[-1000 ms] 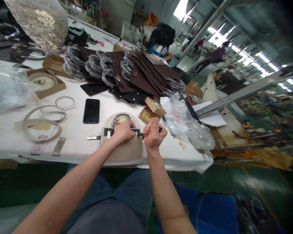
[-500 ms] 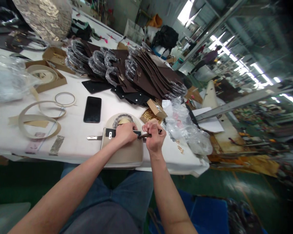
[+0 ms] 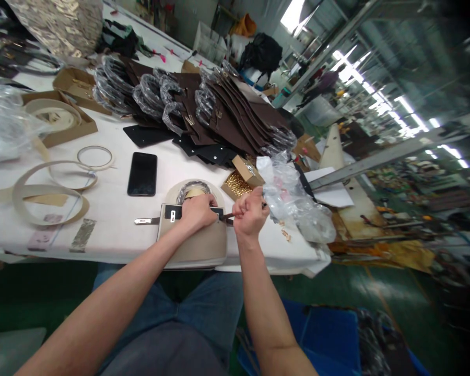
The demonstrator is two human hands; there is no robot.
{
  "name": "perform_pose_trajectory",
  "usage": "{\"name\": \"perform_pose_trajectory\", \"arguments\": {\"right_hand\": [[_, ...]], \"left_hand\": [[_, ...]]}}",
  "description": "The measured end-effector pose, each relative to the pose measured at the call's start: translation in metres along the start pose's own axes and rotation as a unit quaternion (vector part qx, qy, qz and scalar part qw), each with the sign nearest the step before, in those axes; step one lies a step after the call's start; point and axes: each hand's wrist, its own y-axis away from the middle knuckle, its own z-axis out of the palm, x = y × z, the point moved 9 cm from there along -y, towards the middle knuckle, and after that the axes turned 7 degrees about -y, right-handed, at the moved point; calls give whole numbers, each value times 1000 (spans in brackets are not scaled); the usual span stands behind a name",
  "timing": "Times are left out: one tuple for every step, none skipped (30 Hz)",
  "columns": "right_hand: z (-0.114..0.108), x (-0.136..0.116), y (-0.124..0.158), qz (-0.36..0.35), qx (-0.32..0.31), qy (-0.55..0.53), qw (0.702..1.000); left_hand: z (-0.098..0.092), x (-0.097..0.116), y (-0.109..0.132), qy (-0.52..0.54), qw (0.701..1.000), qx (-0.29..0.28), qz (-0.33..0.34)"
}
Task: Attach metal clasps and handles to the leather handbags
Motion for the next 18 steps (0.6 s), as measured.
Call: {"name": "perform_pose_trajectory", "arguments": {"right_hand": [[-3, -5, 1, -6, 14, -10, 1000], [-6, -9, 3, -10, 25, -18, 999], [-7, -10, 5, -10, 31, -21, 999], [-7, -11, 7, -7, 35, -21, 999], [-6, -9, 8, -1, 36, -18, 999], [-5, -6, 9, 7, 36, -14, 999], [-3, -3, 10, 17, 36, -11, 999], [-2, 2, 10, 29, 38, -9, 999], [-1, 6, 9, 40, 41, -7, 998], [-1, 10, 8, 49, 46, -5, 998], [-2, 14, 5, 56, 54, -3, 997], [-3, 18, 2, 61, 64, 1, 996], [-5, 23, -2, 68, 76, 7, 995], [-7, 30, -7, 81, 89, 18, 993], [-9, 38, -13, 96, 104, 33, 989], [-10, 49, -20, 113, 115, 52, 986], [-9, 61, -27, 128, 115, 75, 982], [-5, 73, -35, 142, 105, 96, 979]], "left_hand": [[0, 0, 0, -2, 1000, 1, 4], [1, 1, 0, -4, 1000, 2, 8], [1, 1, 0, -5, 1000, 1, 11], [2, 1, 0, -5, 1000, 1, 13], [2, 1, 0, -4, 1000, 1, 12], [2, 1, 1, -3, 1000, 2, 10], [1, 1, 1, -3, 1000, 5, 10], [0, 1, 2, -3, 1000, 7, 10], [-1, 2, 3, -3, 1000, 10, 11], [-1, 2, 4, -4, 1000, 11, 12], [-1, 2, 4, -4, 1000, 10, 11], [-1, 2, 5, -4, 1000, 10, 10], [-1, 1, 5, -2, 1000, 9, 10], [-1, 1, 4, -1, 1000, 10, 10], [0, 1, 4, 0, 1000, 10, 13], [0, 1, 4, 1, 1000, 11, 16], [1, 1, 3, 1, 1000, 10, 20], [1, 1, 3, -1, 1000, 7, 23]]}}
